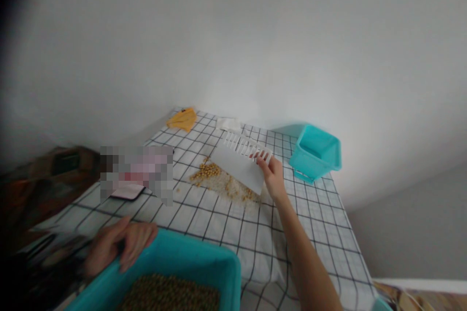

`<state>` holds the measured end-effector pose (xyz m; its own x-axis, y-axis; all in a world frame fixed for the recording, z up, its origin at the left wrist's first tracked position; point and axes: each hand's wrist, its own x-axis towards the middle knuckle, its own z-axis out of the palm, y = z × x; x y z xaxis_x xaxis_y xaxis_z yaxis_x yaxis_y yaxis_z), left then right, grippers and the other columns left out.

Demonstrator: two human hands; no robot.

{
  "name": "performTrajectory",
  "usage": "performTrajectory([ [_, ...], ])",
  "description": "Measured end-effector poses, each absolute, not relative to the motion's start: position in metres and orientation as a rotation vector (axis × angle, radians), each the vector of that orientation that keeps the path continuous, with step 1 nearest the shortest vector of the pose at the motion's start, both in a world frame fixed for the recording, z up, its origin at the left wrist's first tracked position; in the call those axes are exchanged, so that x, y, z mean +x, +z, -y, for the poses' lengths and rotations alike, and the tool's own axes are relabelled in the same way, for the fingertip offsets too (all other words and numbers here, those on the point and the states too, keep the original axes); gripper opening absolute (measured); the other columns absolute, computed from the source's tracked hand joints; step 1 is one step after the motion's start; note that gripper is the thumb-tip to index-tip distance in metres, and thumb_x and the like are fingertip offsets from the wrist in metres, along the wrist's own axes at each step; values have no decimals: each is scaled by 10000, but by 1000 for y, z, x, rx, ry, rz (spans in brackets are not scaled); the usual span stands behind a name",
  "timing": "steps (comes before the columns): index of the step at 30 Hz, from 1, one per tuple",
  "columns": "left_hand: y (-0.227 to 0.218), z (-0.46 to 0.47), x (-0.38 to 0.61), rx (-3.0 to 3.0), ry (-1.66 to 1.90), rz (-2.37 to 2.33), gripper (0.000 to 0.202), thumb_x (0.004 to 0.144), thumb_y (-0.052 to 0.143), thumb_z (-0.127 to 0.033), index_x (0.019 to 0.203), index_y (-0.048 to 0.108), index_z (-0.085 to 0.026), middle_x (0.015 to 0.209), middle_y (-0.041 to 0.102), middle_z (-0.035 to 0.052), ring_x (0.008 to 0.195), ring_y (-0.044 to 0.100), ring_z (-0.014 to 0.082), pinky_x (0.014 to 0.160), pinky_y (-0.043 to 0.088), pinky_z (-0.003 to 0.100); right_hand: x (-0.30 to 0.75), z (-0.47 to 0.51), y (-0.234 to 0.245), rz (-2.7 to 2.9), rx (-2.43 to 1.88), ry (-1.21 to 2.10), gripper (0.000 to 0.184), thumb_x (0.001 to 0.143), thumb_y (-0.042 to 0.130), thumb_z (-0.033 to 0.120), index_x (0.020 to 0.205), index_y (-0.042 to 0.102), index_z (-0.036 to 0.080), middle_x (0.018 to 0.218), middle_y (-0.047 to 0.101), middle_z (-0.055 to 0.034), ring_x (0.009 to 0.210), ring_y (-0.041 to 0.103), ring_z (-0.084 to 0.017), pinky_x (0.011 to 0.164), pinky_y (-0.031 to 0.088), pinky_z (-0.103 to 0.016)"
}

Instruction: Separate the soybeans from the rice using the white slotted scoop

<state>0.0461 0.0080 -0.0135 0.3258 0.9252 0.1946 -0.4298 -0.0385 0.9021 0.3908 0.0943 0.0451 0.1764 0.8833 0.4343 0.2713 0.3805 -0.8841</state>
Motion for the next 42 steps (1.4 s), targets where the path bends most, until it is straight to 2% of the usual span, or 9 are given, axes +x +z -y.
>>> performTrajectory([
  [8,-16,-12,41,1214,1151,-529,699,1065,306,-454,468,584,-219,365,556,-6,388,425,143,630,425,372,385,-90,47,1441,-1145,608,247,879,630,429,814,775,240,830,766,-34,809,676,-246,755,471,-347],
  [20,-21,-10,44,1132,1229,-485,690,1066,306,-411,501,673,-261,355,553,-9,355,389,162,591,372,388,385,-90,45,1523,-1129,674,223,900,614,386,856,759,222,862,756,-32,844,662,-236,804,447,-340],
  [34,-19,-11,42,1185,1185,-477,656,1051,352,-424,515,697,-270,364,580,4,347,415,172,579,361,410,386,-88,42,1517,-1093,817,248,877,637,426,848,764,215,868,744,-45,824,659,-233,775,480,-342],
  [42,-22,-12,45,1147,1228,-469,672,1053,335,-423,503,686,-263,352,552,-1,359,400,169,587,350,406,398,-96,37,1361,-1129,809,257,815,666,461,753,702,214,870,721,-48,802,621,-222,742,460,-323],
])
